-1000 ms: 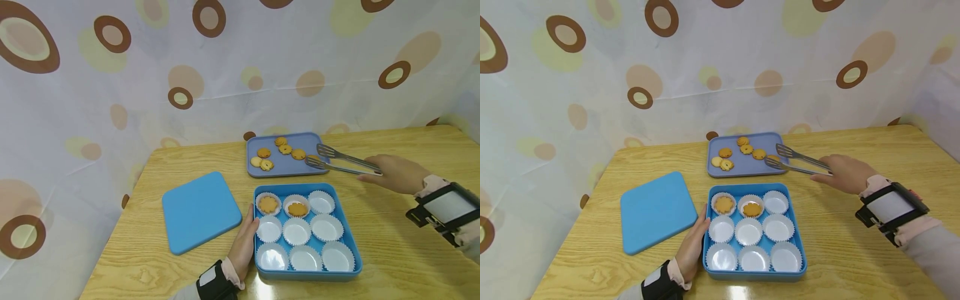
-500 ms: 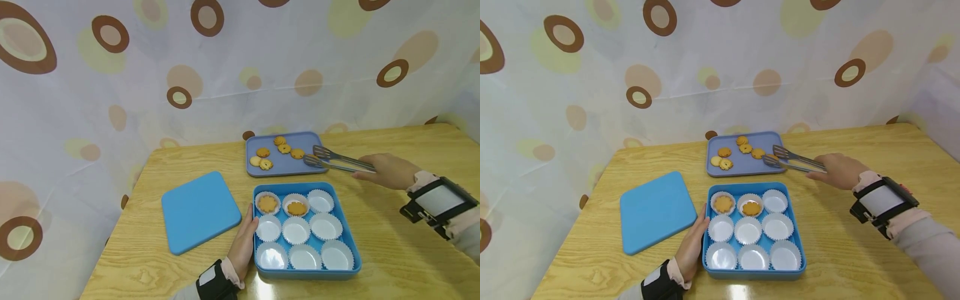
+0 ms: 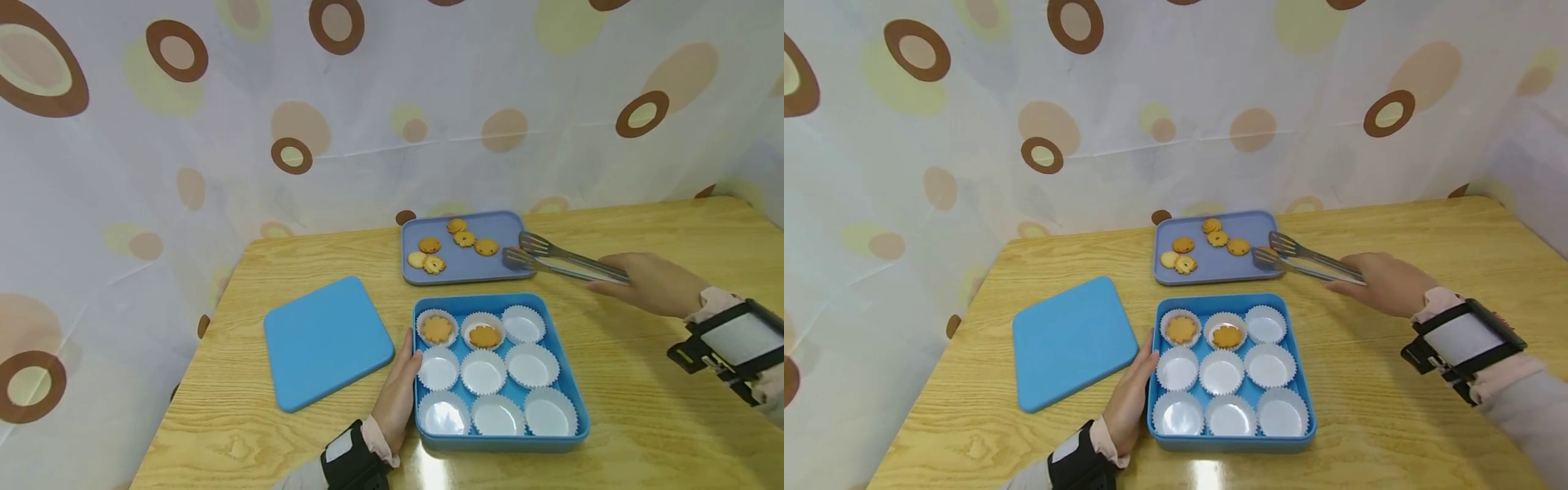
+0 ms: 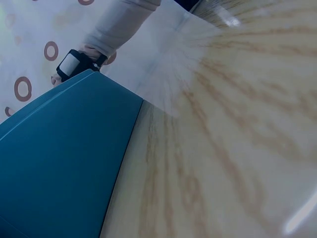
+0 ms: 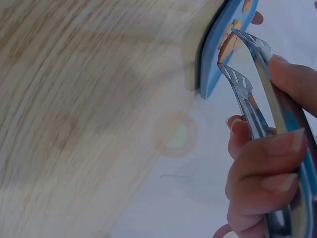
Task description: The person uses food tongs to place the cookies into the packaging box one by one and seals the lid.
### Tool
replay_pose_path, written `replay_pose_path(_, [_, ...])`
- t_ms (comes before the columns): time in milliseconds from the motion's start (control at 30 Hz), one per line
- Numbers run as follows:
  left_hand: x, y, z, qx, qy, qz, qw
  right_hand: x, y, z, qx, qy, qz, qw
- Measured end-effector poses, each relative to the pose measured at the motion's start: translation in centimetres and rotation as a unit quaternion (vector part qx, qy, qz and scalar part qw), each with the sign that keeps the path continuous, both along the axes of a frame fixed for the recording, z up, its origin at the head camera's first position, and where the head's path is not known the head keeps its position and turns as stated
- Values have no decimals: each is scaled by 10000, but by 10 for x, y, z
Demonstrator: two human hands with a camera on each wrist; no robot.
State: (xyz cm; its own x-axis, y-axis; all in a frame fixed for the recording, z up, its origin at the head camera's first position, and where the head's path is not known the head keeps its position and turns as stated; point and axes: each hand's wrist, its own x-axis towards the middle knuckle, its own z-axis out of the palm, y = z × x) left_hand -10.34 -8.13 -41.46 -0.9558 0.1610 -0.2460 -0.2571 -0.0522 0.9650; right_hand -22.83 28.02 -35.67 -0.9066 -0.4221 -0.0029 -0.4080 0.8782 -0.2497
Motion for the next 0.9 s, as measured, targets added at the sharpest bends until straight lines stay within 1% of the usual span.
replay_pose_path(133, [0, 0, 0, -7, 16, -1, 10000, 11, 5, 3, 28, 92, -126, 9999])
replay_pose_path(233, [0, 0, 1, 1, 10, 6, 10000, 20, 8, 9, 78, 52, -265, 9996])
replay_pose_path(433, [0, 0, 0, -61, 31, -22, 10000, 35, 13, 21, 221, -17, -351, 9991])
replay_pose_path(533, [1, -1, 0, -53, 64, -48, 10000, 43, 15, 27, 234, 24, -355, 9991])
replay_pose_path(667, [1, -1, 0, -2, 173, -104, 9998, 55, 17, 35, 226, 318, -223, 9990])
replay_pose_path(900, [1, -2, -2, -4, 203, -131, 9997, 73, 17, 44, 493, 521, -48, 9974])
